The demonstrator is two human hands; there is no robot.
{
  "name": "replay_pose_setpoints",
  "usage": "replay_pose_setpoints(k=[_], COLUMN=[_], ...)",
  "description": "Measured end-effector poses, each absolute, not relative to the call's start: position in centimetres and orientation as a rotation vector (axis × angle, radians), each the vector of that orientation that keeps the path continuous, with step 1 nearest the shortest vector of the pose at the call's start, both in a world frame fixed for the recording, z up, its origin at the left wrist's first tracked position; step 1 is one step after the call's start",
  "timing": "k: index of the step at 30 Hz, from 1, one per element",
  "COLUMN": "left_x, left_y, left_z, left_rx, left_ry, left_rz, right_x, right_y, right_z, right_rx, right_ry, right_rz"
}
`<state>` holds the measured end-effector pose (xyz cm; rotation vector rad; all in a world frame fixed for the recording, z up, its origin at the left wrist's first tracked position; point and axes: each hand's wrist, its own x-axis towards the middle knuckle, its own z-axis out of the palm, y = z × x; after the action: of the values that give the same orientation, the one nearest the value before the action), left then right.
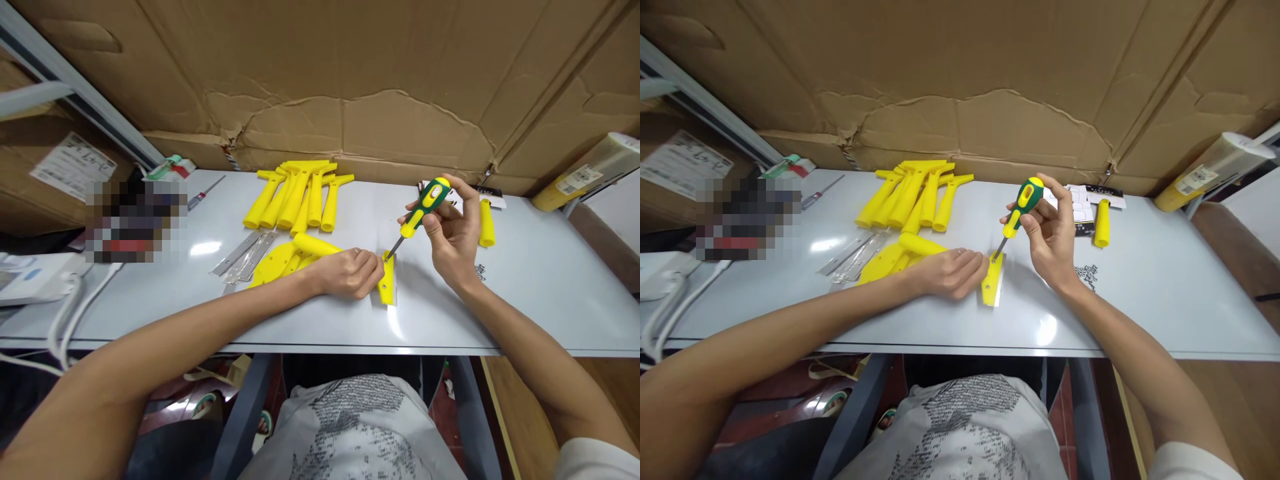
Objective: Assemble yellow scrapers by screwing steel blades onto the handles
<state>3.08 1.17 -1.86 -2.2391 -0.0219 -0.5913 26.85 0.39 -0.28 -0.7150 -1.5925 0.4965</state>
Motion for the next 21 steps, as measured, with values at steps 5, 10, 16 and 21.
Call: replay_pose_setpoints(k=[5,10,16,21], left_x=[3.04,3.06,3.1,2.96], left_y=[1.09,1.12,1.11,1.12], left_z=[-1.78,-1.65,-1.67,-1.82], left_rx=[-2.22,-2.262,-2.24,-2.339], left_ry=[-0.045,-0.027,-0.039,-0.04], left_rz=[-0.541,-0.544,-0.536,-0.493], right_x=[26.88,27.23,27.8,27.55], right_y=[0.37,0.35,0.64,0.55], right_z=[-0.13,0.45,0.67,0.68], right_rx=[-0.768,-0.726,-0.687,-0.701], right_ry=[-1.604,-1.654,-1.715,-1.703], right_rz=[0.454,0.583,0.661,0.64])
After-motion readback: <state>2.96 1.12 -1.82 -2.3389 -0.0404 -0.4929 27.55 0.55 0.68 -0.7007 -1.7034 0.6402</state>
